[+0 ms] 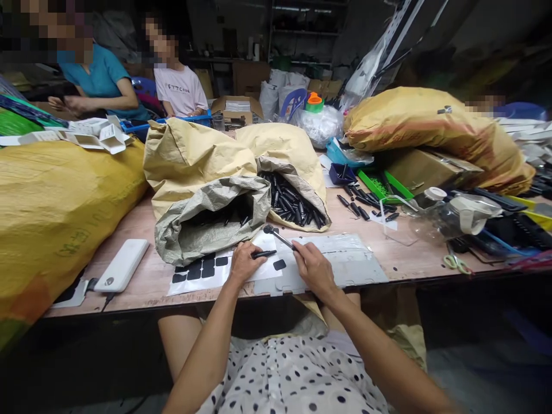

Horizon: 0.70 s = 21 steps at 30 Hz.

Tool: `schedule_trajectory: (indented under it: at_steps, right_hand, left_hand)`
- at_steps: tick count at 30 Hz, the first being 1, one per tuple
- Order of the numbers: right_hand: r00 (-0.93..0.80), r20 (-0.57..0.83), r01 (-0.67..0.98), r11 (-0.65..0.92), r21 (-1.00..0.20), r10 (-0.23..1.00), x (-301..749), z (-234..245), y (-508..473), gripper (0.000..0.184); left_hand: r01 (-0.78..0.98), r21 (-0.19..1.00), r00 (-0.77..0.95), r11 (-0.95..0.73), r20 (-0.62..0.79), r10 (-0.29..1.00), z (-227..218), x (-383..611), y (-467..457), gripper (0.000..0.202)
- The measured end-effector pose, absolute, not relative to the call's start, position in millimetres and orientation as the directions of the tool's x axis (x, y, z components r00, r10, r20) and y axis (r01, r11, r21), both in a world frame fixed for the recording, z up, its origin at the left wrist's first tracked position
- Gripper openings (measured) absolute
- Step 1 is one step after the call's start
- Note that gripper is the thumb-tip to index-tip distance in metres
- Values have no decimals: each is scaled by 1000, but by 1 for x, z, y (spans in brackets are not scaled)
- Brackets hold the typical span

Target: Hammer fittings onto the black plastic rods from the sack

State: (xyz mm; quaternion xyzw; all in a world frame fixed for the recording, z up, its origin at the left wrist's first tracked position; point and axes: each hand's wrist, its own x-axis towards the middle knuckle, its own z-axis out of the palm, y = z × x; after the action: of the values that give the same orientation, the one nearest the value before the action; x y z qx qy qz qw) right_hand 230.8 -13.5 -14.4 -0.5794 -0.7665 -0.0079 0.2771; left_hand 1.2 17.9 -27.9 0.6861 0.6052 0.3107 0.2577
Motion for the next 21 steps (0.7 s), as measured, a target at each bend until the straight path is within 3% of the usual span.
schedule_trajectory:
  at_steps: [6,13,18,21]
  right_hand:
    - [-207,363,950,276,-148,908,245,-25,44,32]
    - [-211,393,952,279,-126,895,242,-40,54,31]
    - [-191,363,962,247,-117,912,238,-37,54,27]
    - [-179,353,967,230,-109,919,235,-37,53,25]
  left_hand:
    - [675,722,88,-151,124,988,-29,0,15,12]
    - [666,710,119,-227,200,973,-28,-3,16,11]
    - [522,731,204,-440,393,896,-20,0,-23,7]
    - [401,802,331,-443,324,886,-28,8,-74,15]
